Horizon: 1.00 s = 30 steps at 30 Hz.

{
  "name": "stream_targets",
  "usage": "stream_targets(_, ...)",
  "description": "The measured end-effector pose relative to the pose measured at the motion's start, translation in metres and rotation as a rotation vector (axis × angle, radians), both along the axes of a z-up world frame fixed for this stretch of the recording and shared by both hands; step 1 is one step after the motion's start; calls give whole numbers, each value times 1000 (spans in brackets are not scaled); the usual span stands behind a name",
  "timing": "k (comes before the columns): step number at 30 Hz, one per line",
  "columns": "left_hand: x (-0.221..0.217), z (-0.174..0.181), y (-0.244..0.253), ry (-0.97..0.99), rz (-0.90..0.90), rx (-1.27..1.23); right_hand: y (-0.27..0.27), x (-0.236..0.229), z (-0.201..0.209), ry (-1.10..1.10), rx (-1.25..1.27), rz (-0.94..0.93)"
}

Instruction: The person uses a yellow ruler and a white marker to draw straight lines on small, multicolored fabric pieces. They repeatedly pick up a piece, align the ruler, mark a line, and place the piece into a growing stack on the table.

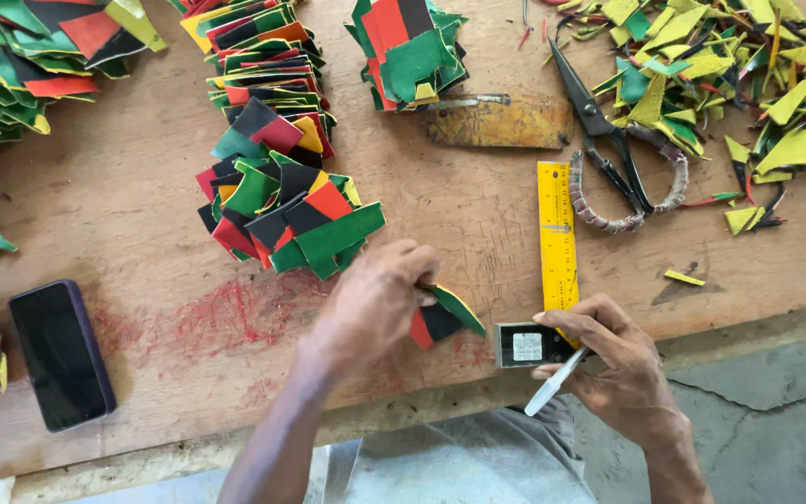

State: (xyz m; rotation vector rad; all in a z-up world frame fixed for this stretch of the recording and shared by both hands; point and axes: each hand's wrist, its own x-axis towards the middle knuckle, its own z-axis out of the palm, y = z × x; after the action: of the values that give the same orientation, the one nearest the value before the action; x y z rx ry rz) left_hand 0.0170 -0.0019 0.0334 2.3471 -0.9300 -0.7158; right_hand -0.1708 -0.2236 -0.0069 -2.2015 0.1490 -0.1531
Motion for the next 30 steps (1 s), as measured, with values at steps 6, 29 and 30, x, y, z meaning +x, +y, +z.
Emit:
stream_targets(6, 53, -13, -42, 20, 252, -535, -1, 4, 2, 92, -82, 22)
stream_targets(29, 70, -27, -73, -216, 243, -465, -6, 8, -4, -69, -53, 116)
stream_targets(30, 73, -27, -71, -188, 232, -504, -6, 8, -4, -62, -60, 115)
